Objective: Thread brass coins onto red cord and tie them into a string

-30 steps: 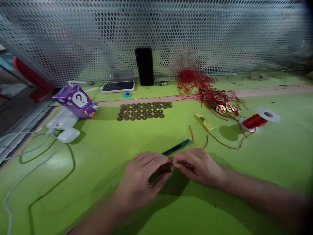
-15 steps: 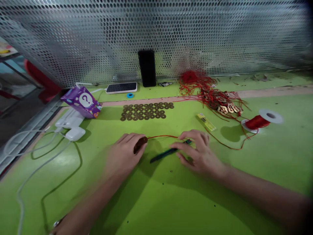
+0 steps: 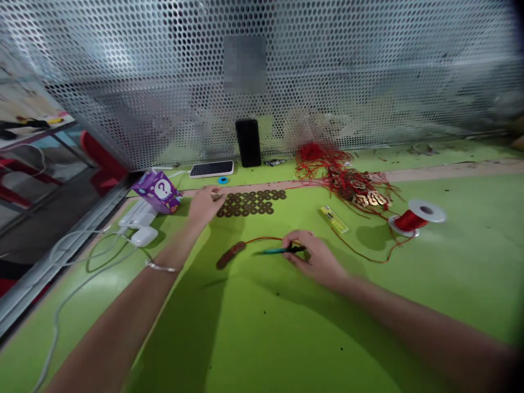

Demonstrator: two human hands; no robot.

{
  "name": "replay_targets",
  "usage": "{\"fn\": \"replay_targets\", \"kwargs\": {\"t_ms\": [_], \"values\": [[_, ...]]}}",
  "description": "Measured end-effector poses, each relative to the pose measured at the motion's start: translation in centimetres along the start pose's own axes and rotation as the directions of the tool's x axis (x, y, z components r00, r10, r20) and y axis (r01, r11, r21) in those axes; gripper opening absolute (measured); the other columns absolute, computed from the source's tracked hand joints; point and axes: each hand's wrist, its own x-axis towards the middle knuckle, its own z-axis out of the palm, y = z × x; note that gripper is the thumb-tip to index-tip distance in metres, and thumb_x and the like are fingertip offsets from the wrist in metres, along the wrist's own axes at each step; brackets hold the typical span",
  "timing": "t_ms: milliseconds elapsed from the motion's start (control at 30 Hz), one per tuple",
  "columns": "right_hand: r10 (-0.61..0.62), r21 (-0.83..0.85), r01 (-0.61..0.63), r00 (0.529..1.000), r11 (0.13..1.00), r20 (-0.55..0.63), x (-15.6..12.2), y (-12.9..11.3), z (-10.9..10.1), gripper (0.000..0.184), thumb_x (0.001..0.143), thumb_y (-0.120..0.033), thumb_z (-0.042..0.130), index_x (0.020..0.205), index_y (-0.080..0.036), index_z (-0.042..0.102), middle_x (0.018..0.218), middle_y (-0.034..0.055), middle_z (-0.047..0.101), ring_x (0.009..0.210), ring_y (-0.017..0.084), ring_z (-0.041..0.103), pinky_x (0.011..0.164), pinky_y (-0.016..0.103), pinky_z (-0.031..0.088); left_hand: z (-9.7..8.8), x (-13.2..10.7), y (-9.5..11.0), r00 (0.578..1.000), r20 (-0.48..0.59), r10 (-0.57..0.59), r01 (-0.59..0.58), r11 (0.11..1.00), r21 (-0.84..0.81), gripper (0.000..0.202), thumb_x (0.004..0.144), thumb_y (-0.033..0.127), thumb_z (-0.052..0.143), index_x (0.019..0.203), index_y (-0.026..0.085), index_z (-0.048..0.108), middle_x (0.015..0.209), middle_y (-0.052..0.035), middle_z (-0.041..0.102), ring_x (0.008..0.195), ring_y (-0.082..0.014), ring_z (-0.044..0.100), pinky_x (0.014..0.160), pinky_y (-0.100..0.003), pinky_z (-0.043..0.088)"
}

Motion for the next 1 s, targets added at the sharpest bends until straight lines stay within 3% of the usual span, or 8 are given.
{"fn": "replay_targets", "kwargs": {"t_ms": [167,267,367,533,700,867,933,1000], "values": [[0.175,0.462,-0.052,0.958,0.885,-0.227,1.6,1.3,0.4,0.023,0.092,-0.04,0.056,0.106,-0.023,0.048,0.094,0.0021,0.06,0.066,0.011,0.064,0.062,0.027,0.054,1.4,4.0,0.5,0.998,-0.059,0.009,-0.008,1.0,0.021,0.048,0.095,0.042,0.051,0.123,0.004,0.055,0.13,-0.02,0.058,0.122,-0.0348,0.052,0.104,-0.049,0.041],[0.293,0.57,-0.123,0.931,0.812,-0.217,2.0,1.3,0.2,0.024,0.091,-0.043,0.057,0.102,-0.022,0.054,0.096,0.002,0.061,0.062,0.01,0.065,0.06,0.025,0.054,2.0,5.0,1.2,0.987,-0.125,-0.1,0.109,0.992,0.063,0.04,0.089,0.035,0.061,0.114,0.004,0.06,0.129,-0.024,0.055,0.123,-0.0392,0.049,0.105,-0.055,0.036],[0.353,0.645,-0.181,0.924,0.742,-0.147,2.1,1.1,-0.1,0.024,0.092,-0.042,0.053,0.1,-0.02,0.059,0.093,0.0041,0.065,0.066,0.011,0.068,0.067,0.027,0.057,2.2,6.0,1.1,0.989,-0.115,-0.094,0.099,0.994,0.037,0.041,0.091,0.038,0.056,0.113,0.005,0.061,0.129,-0.0202,0.054,0.123,-0.0358,0.05,0.105,-0.052,0.038],[0.387,0.68,-0.211,0.915,0.702,-0.116,2.2,1.6,0.0,0.03,0.091,-0.031,0.044,0.113,-0.021,0.061,0.115,0.0091,0.065,0.082,0.013,0.071,0.08,0.031,0.058,1.9,6.5,1.3,0.979,-0.107,-0.175,0.178,0.984,0.016,0.023,0.084,0.029,0.064,0.099,0.011,0.066,0.109,-0.0159,0.067,0.106,-0.0347,0.062,0.092,-0.046,0.048],[0.313,0.591,-0.166,0.937,0.789,-0.156,2.1,2.1,-0.1,0.039,0.085,-0.031,0.059,0.122,-0.022,0.058,0.098,0.0064,0.067,0.086,0.016,0.069,0.076,0.031,0.057,0.1,-0.3,4.1,0.998,-0.036,0.059,-0.065,0.981,-0.185,0.027,0.082,0.032,0.067,0.105,0.017,0.067,0.104,-0.0078,0.07,0.087,-0.0211,0.064,0.078,-0.032,0.052],[0.229,0.428,-0.088,0.93,0.899,-0.289,1.1,1.1,-0.5,0.019,0.084,-0.036,0.067,0.092,-0.02,0.06,0.072,-0.0012,0.059,0.062,0.01,0.056,0.055,0.021,0.048,-0.5,-11.0,5.7,0.939,0.147,0.311,-0.275,0.936,-0.222,0.031,0.08,0.035,0.072,0.106,0.019,0.068,0.099,-0.0061,0.071,0.084,-0.0197,0.064,0.075,-0.035,0.054],[0.196,0.407,-0.056,0.93,0.912,-0.312,0.6,0.5,-0.5,0.02,0.089,-0.038,0.063,0.082,-0.02,0.058,0.066,-0.0026,0.055,0.056,0.009,0.052,0.05,0.02,0.044,-0.2,-13.7,5.6,0.924,0.179,0.338,-0.305,0.933,-0.188,0.031,0.078,0.033,0.075,0.106,0.021,0.068,0.098,-0.0049,0.071,0.087,-0.0212,0.065,0.079,-0.038,0.054],[0.159,0.434,-0.022,0.946,0.901,-0.283,0.2,0.0,-0.4,0.02,0.093,-0.04,0.056,0.092,-0.02,0.061,0.067,-0.0015,0.058,0.058,0.011,0.056,0.052,0.023,0.048,0.1,-15.0,5.4,0.907,0.203,0.37,-0.342,0.926,-0.159,0.031,0.077,0.03,0.075,0.106,0.022,0.068,0.1,-0.004,0.071,0.092,-0.0225,0.065,0.084,-0.041,0.052]]}}
